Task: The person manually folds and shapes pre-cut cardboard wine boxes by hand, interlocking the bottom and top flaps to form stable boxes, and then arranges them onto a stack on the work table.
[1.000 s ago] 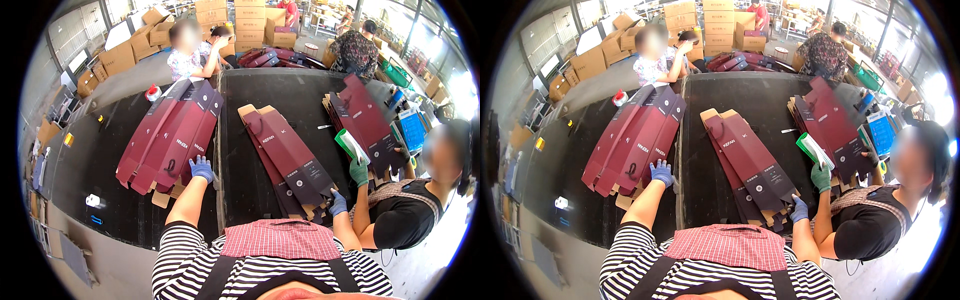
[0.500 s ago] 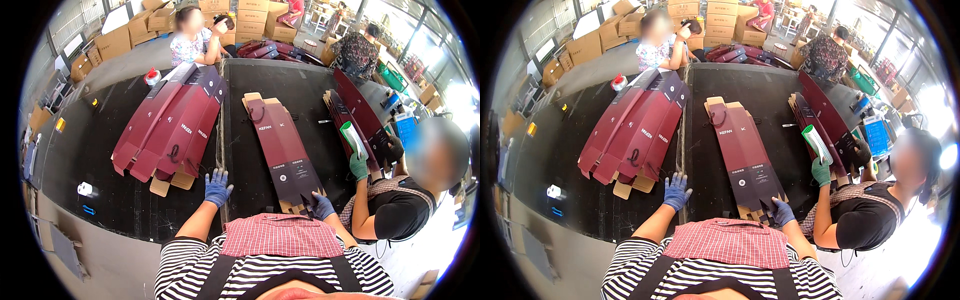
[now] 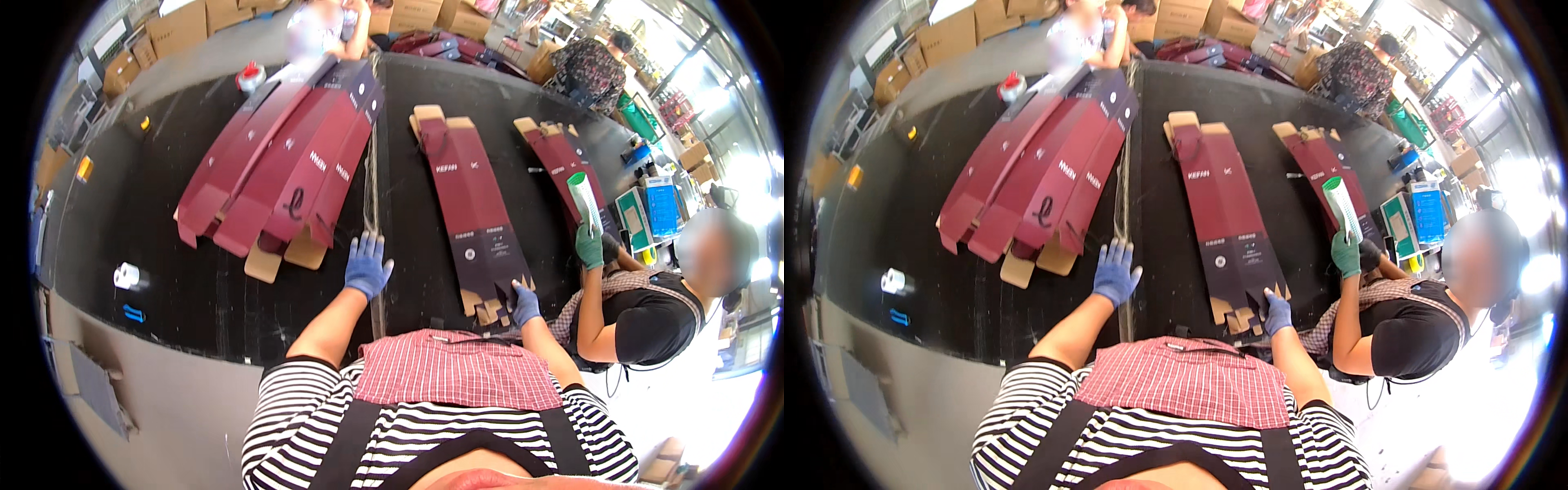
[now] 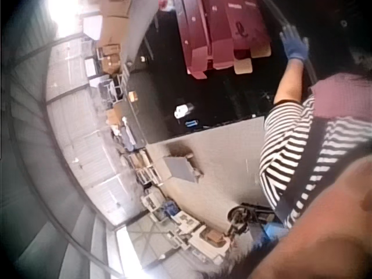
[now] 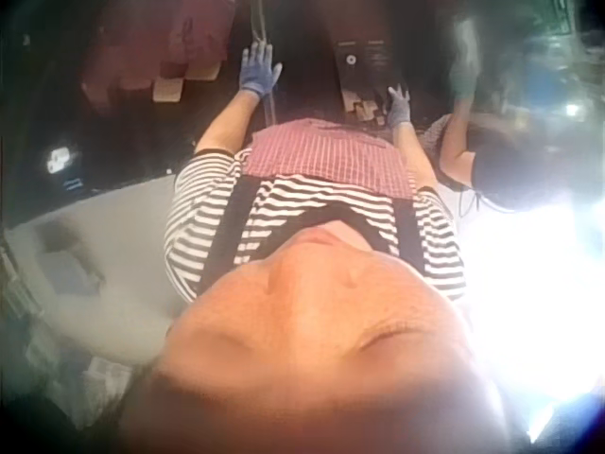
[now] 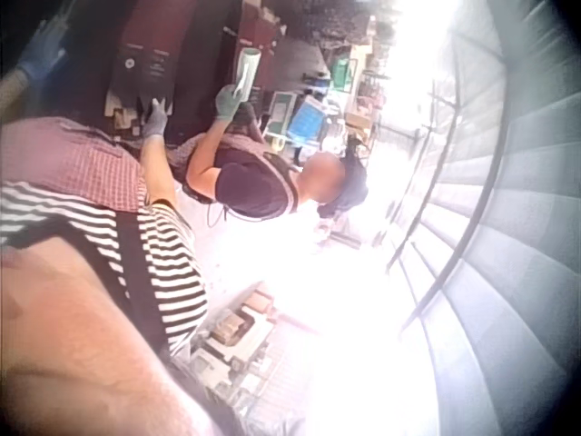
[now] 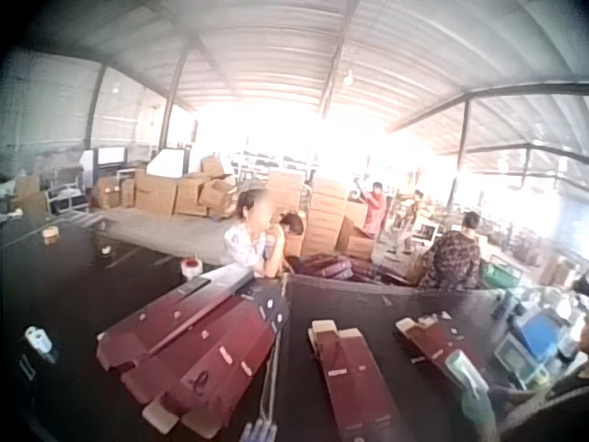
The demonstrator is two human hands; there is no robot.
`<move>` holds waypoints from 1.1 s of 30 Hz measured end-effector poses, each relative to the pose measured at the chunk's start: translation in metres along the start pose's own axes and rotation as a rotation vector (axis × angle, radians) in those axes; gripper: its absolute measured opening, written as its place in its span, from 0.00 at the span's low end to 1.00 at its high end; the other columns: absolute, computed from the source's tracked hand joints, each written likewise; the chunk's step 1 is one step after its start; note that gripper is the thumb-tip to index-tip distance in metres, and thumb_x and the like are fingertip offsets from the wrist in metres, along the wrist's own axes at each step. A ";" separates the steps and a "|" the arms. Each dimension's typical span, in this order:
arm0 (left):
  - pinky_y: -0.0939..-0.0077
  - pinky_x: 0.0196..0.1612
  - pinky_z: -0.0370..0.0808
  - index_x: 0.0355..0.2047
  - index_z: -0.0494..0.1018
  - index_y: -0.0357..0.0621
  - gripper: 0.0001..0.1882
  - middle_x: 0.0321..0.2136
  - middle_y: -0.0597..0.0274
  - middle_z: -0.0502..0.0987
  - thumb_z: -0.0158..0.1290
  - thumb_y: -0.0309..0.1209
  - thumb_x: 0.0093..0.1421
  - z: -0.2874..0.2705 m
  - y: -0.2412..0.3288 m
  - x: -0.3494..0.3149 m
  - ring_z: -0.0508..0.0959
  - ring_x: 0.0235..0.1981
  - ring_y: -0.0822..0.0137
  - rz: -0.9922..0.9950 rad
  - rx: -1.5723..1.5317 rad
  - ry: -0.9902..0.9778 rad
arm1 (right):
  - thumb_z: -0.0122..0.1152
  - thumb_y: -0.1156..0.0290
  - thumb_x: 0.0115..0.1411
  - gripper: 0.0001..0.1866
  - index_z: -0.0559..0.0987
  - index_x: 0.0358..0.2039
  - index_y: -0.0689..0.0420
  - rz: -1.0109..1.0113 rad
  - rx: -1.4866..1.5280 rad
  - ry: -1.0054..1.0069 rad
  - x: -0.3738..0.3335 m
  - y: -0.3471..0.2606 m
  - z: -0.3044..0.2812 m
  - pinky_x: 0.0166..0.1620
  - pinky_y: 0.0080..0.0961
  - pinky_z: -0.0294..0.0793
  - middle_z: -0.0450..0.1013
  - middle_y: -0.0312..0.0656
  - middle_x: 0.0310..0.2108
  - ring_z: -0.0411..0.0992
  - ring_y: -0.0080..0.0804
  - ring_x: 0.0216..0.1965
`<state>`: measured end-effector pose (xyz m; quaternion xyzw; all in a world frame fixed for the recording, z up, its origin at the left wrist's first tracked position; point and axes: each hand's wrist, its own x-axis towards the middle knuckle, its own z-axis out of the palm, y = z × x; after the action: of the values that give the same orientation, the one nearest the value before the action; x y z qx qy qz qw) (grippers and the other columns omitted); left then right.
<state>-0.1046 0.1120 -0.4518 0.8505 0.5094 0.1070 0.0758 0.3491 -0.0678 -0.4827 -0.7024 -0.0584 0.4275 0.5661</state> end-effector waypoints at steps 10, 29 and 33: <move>0.34 0.74 0.43 0.74 0.55 0.44 0.43 0.75 0.49 0.52 0.49 0.56 0.66 0.000 0.006 -0.016 0.48 0.77 0.48 -0.532 0.010 0.011 | 0.71 0.63 0.63 0.17 0.81 0.47 0.60 0.099 0.096 -0.115 -0.029 -0.025 0.018 0.40 0.39 0.82 0.82 0.45 0.39 0.80 0.40 0.36; 0.60 0.64 0.70 0.56 0.78 0.46 0.22 0.54 0.56 0.79 0.53 0.24 0.61 -0.151 0.142 0.054 0.76 0.59 0.55 0.590 -0.156 0.442 | 0.67 0.72 0.58 0.26 0.76 0.57 0.68 -0.071 0.245 -0.866 -0.202 -0.201 0.035 0.51 0.34 0.82 0.80 0.49 0.47 0.81 0.37 0.45; 0.64 0.48 0.80 0.45 0.82 0.42 0.12 0.39 0.55 0.84 0.61 0.27 0.60 -0.268 0.171 0.042 0.83 0.41 0.52 0.661 -0.474 0.508 | 0.59 0.55 0.68 0.28 0.75 0.61 0.62 -0.385 0.596 -1.134 -0.207 -0.258 0.051 0.54 0.31 0.78 0.78 0.43 0.52 0.78 0.33 0.50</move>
<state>-0.0090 0.0744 -0.1481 0.8731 0.1758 0.4429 0.1029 0.2887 -0.0561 -0.1538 -0.1596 -0.3507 0.6196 0.6838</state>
